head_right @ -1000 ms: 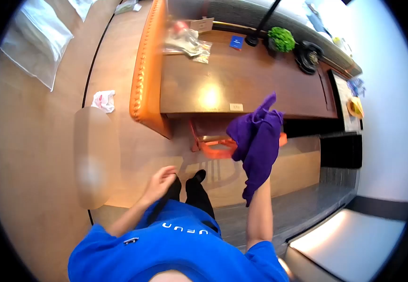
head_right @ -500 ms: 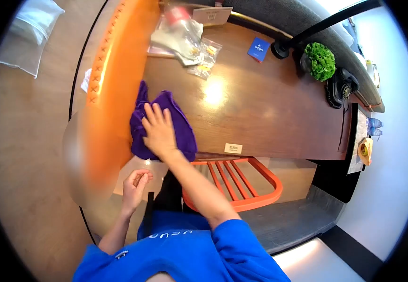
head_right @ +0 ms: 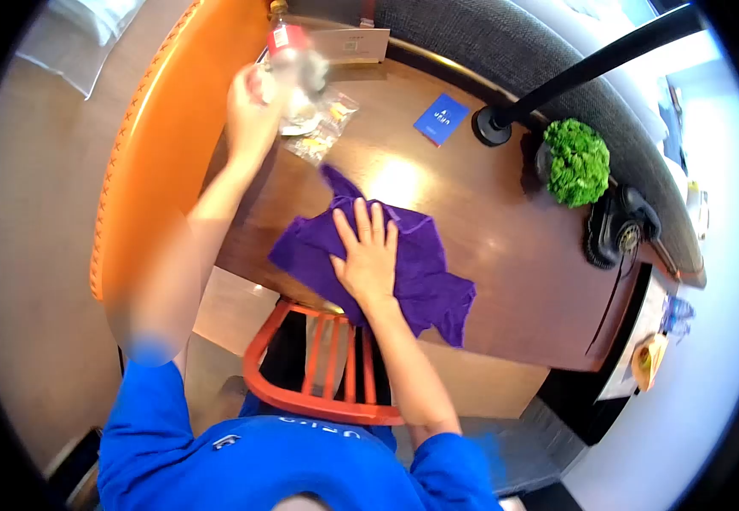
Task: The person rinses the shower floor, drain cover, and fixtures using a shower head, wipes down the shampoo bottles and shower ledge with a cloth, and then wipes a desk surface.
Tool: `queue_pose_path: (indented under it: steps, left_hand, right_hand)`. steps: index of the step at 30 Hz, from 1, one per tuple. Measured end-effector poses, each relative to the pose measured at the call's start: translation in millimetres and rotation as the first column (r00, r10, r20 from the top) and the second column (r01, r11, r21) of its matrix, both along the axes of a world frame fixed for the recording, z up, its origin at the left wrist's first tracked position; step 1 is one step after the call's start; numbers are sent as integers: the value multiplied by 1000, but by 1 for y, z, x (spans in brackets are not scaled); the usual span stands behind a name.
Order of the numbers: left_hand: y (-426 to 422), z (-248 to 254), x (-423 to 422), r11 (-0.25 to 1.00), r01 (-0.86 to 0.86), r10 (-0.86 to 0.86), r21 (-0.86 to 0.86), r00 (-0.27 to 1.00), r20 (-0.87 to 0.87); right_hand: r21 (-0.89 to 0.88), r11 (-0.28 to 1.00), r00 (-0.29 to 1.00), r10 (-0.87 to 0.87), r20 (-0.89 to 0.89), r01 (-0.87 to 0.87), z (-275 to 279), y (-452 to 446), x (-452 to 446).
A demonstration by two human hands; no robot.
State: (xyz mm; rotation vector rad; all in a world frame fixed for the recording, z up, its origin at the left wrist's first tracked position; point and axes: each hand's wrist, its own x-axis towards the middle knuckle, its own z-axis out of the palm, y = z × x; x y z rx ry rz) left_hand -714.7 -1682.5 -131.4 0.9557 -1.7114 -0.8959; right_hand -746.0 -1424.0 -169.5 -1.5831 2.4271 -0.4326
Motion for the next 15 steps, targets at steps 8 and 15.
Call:
queue_pose_path:
  steps: [8,15]
  left_hand:
    - [-51,-10,-82,880,-469,332,75,721,609]
    - [21,35,35,988,-38,80,148,954,-288]
  right_hand:
    - [-146,988,995,-29,98,43,-6,37,-68]
    - [-193,980,995,-33,96,51,-7,30,-77]
